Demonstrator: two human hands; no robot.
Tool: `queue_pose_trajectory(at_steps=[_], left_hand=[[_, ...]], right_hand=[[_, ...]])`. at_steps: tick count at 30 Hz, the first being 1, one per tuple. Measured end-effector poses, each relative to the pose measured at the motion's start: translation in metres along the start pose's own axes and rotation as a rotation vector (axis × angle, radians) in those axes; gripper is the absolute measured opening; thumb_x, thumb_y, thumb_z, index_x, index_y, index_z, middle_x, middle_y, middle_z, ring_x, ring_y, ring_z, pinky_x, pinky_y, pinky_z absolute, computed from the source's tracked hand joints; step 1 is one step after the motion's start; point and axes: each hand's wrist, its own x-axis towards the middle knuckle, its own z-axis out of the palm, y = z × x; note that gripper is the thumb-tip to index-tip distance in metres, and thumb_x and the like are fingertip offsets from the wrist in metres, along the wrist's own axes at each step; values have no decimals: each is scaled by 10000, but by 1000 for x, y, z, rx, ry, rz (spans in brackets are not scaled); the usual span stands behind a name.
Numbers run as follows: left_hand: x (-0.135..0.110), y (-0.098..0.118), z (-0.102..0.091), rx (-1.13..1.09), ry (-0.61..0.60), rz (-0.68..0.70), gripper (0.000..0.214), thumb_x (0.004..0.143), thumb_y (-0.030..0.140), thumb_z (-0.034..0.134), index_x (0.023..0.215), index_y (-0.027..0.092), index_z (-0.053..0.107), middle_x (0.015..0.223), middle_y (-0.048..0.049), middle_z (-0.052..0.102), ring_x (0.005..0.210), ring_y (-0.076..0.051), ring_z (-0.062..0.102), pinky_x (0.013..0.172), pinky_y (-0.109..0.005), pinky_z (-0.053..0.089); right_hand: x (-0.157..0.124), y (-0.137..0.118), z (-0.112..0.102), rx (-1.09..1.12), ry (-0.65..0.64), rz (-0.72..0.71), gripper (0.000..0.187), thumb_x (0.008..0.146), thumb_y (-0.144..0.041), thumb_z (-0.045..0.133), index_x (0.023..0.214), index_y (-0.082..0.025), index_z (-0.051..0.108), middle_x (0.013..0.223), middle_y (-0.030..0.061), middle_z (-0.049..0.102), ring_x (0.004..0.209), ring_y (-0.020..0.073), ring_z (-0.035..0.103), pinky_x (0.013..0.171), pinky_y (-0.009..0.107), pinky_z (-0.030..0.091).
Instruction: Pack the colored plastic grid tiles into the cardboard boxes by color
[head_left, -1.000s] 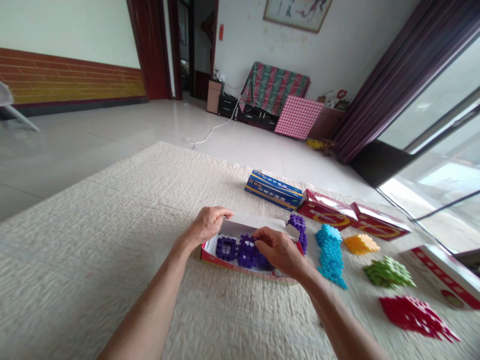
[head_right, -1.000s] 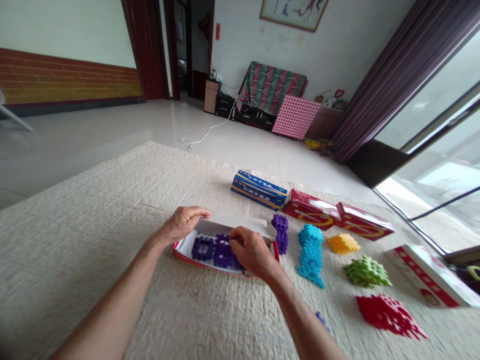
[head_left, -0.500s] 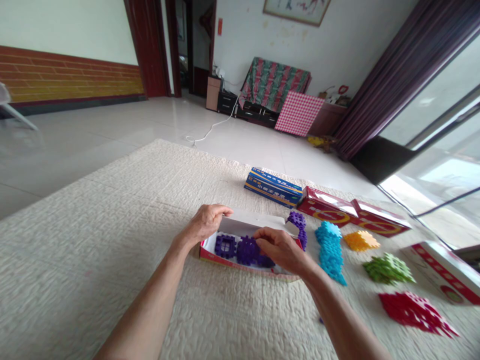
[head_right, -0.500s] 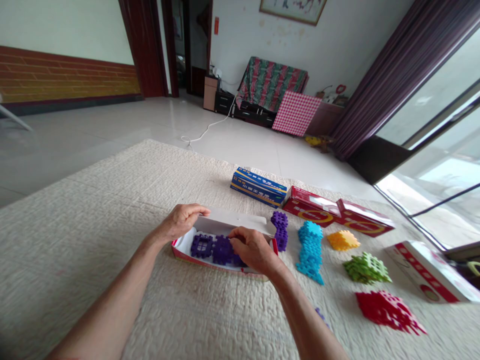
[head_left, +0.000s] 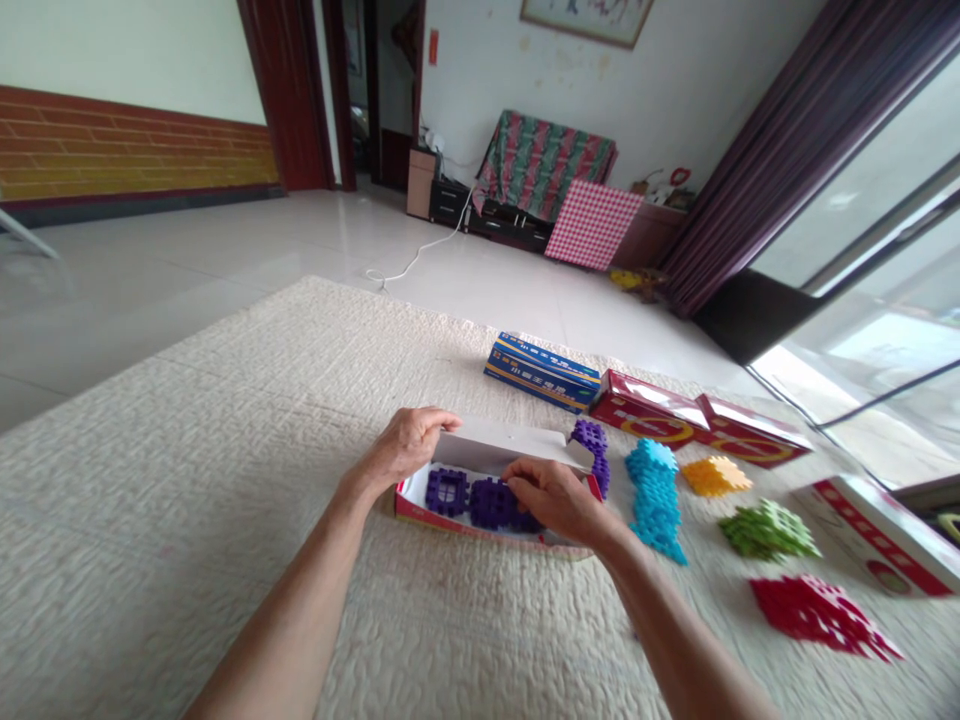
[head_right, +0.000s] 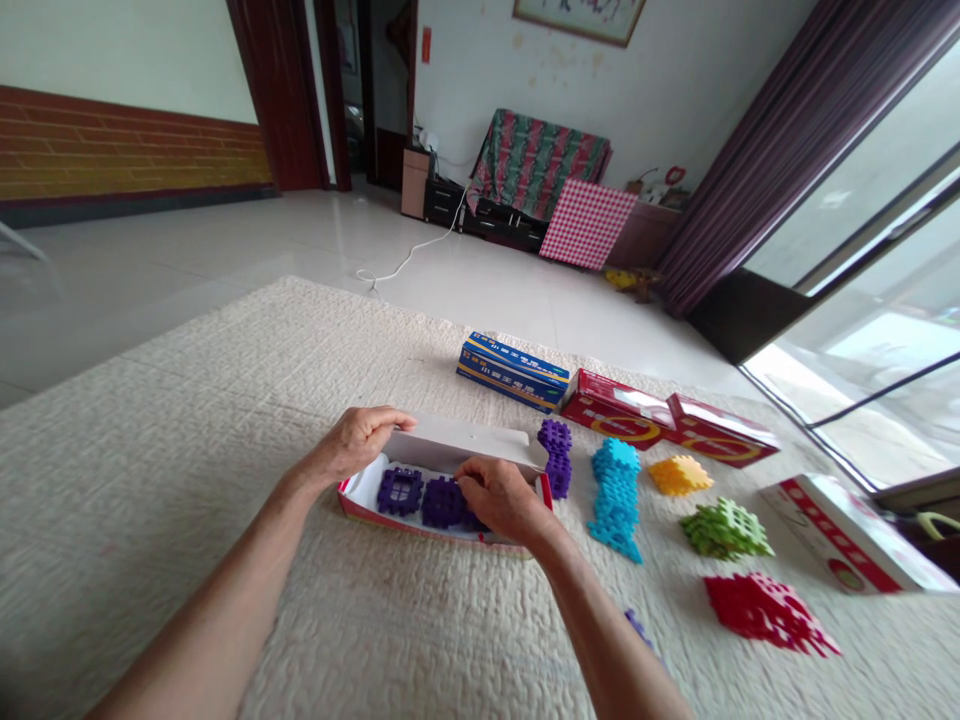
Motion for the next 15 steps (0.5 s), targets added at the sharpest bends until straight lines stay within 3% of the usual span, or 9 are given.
queue_pose_trajectory(at_steps=[9, 15], left_hand=[[0, 1, 0, -16, 3, -6, 374, 785, 46, 404, 944, 165, 720, 925, -37, 763, 874, -145, 707, 818, -275, 552], [0, 1, 0, -13, 1, -1, 374, 790, 62, 394, 945, 161, 720, 922, -38, 764, 867, -140, 706, 827, -269, 547]], right_hand=[[1, 0, 4, -25, 2, 11, 229, 832, -167, 464, 796, -163, 690, 612, 5, 646, 533, 114, 548, 508, 217, 387], [-5, -6, 1, -116, 99, -16, 228, 824, -169, 470, 782, -164, 694, 629, 19, 661, 544, 128, 577, 531, 234, 397]])
